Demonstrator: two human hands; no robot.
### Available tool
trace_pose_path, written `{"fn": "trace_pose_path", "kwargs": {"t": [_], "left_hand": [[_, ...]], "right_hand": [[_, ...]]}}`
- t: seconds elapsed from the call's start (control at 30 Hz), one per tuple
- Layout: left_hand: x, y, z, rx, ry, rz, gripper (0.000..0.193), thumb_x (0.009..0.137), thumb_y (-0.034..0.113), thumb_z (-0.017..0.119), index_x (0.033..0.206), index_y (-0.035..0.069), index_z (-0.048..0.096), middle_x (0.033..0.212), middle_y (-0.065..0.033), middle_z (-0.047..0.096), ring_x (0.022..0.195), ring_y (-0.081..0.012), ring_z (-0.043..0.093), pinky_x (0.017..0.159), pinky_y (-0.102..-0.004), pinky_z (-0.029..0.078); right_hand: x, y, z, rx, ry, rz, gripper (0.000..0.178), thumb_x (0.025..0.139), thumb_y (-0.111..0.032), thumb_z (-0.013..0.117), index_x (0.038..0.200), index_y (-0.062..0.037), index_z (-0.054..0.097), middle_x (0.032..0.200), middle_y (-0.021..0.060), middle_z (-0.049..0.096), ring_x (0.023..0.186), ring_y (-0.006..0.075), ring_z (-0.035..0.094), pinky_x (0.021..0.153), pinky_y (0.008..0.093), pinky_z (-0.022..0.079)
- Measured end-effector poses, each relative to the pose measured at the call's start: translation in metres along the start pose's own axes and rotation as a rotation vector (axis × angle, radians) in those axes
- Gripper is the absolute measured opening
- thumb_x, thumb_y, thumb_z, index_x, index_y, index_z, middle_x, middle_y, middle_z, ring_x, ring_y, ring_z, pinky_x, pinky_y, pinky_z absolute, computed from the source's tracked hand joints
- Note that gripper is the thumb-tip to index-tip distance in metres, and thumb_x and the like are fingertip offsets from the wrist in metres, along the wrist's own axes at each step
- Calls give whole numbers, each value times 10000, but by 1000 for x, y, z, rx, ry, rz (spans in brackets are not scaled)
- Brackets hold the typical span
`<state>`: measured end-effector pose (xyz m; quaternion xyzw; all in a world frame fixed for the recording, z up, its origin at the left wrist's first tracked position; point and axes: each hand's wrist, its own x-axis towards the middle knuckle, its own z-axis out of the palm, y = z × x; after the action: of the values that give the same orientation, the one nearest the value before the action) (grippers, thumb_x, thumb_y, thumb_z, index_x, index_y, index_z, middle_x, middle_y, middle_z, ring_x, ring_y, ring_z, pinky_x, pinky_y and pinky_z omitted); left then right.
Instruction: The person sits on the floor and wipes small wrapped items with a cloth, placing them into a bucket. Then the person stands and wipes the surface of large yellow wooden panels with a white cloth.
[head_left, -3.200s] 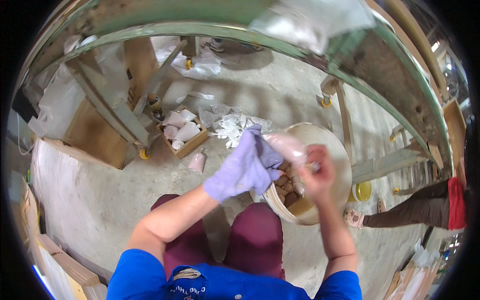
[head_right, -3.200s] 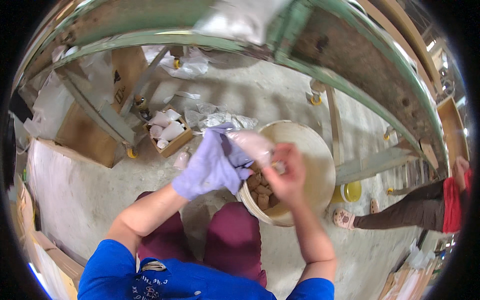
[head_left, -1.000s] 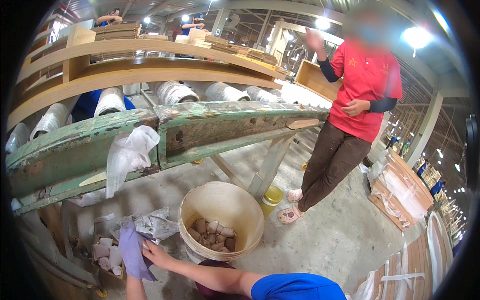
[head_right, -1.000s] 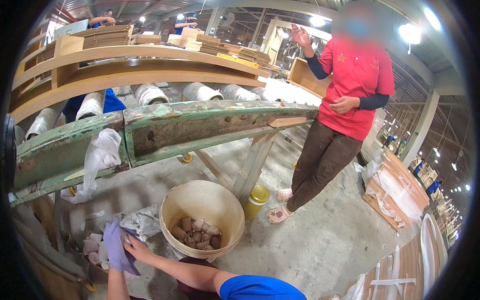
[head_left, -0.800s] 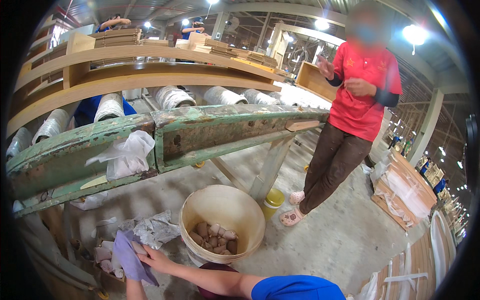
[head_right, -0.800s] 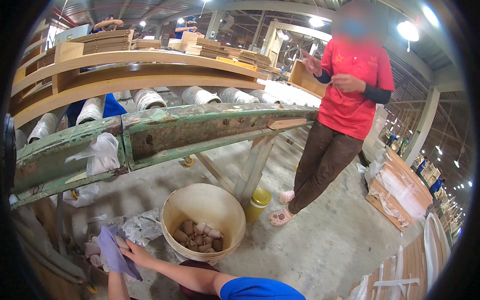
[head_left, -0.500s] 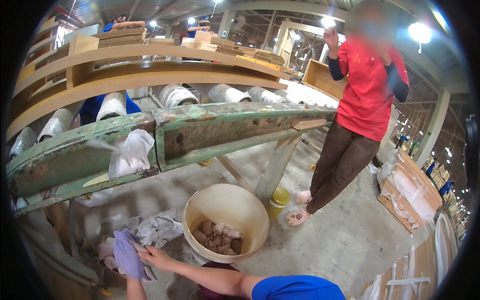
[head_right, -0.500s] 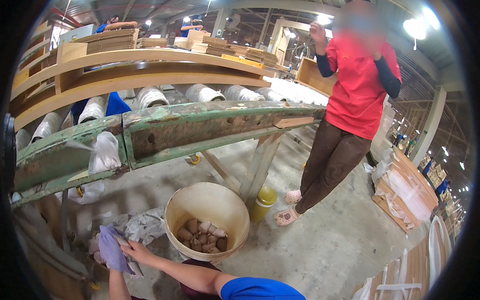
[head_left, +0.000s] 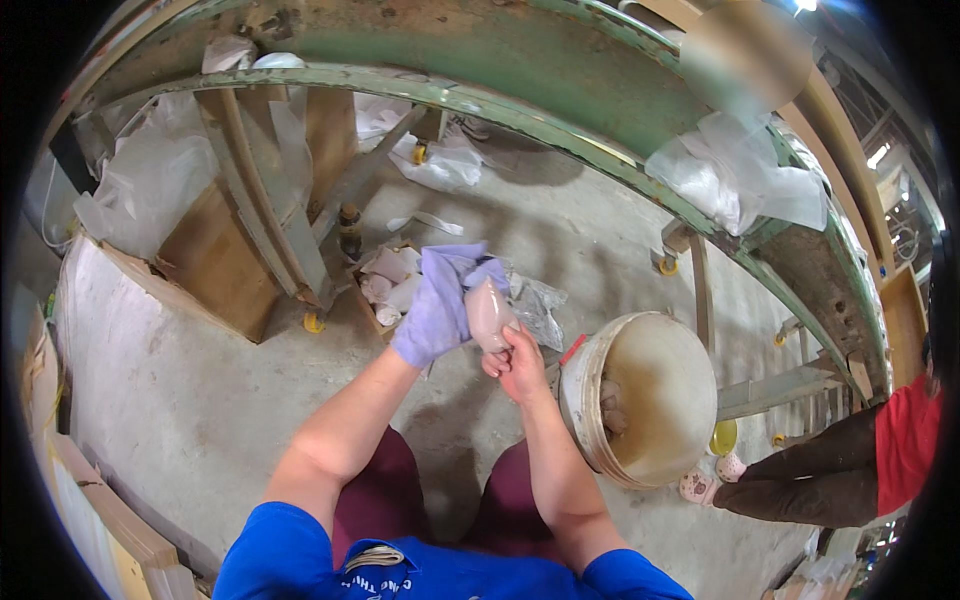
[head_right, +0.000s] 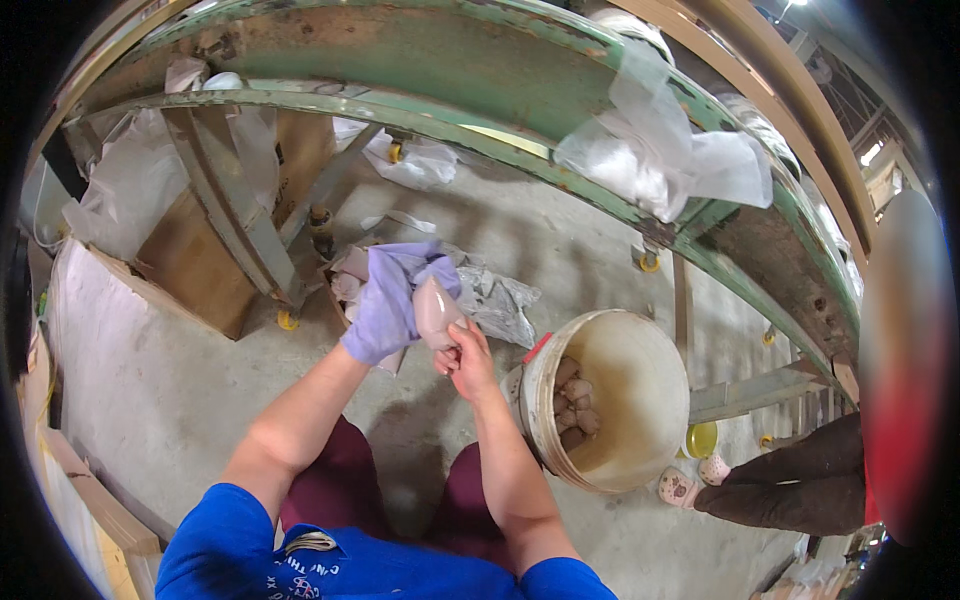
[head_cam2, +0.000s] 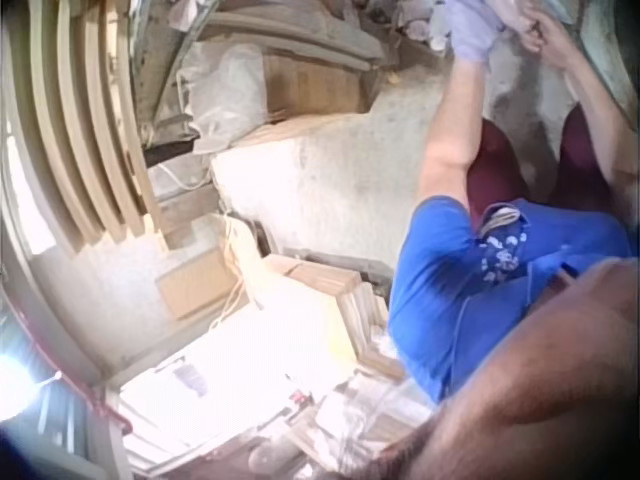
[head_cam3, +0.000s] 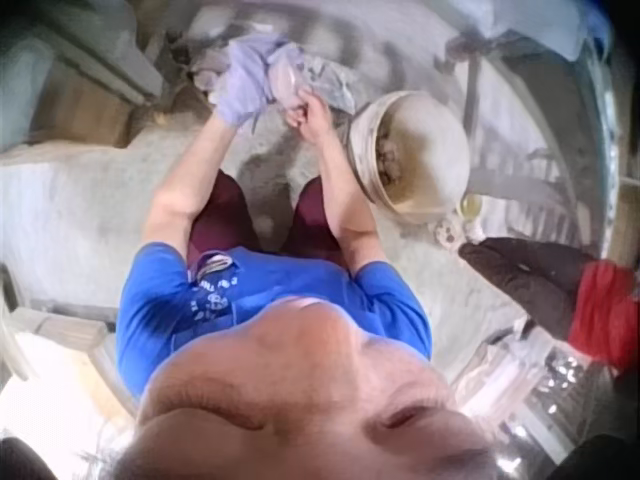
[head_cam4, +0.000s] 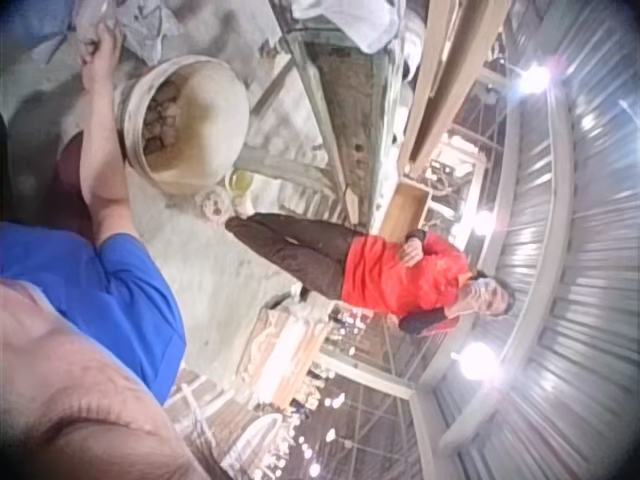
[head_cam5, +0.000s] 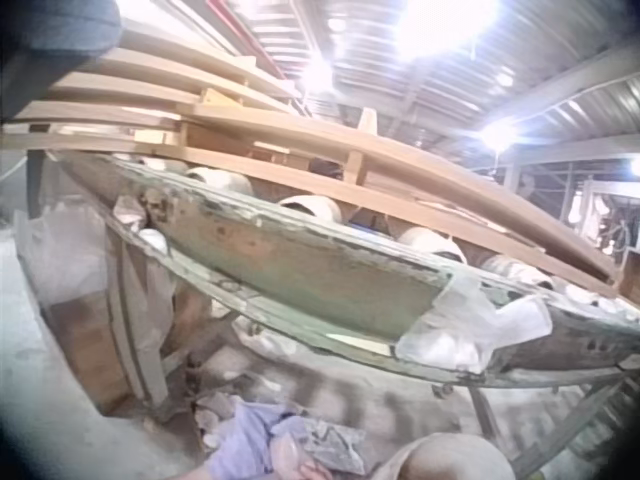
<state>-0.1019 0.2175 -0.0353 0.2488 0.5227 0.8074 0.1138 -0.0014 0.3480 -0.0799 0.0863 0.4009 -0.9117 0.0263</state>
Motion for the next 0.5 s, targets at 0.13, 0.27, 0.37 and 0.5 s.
{"fn": "trace_pose_path", "kwargs": {"t": [0.13, 0.27, 0.37, 0.5], "left_hand": [[-3, 5, 7, -293, 16, -209, 397, 903, 150, 550, 1256, 30, 412, 1137, -84, 538, 977, -178, 544, 845, -317, 482], [-5, 10, 10, 862, -274, 35, 439, 854, 123, 555, 1271, 39, 446, 1025, -150, 574, 911, -230, 579, 798, -341, 477], [-9, 5, 6, 820, -114, 144, 257, 819, 148, 543, 1046, 31, 512, 806, -174, 546, 775, -321, 565, 701, -386, 442], [-11, -4, -7, 1120, 96, 360, 137, 884, 163, 454, 889, 35, 502, 758, -172, 544, 737, -380, 553, 651, -442, 429]], "right_hand": [[5, 6, -7, 21, -135, 43, 288, 938, -358, 423, 971, -78, 478, 624, -20, 376, 458, 86, 313, 451, 272, 298], [3, 19, -13, -160, -90, -1, 451, 946, -483, 371, 1033, -54, 478, 671, 21, 471, 486, 121, 410, 458, 292, 360], [2, 27, 17, -201, 62, -44, 505, 947, -505, 398, 1122, -37, 470, 731, 64, 544, 521, 168, 495, 482, 325, 427], [5, 18, 22, -214, -30, -50, 392, 926, -340, 549, 1154, -32, 468, 832, 73, 577, 540, 175, 537, 456, 327, 436]]}}
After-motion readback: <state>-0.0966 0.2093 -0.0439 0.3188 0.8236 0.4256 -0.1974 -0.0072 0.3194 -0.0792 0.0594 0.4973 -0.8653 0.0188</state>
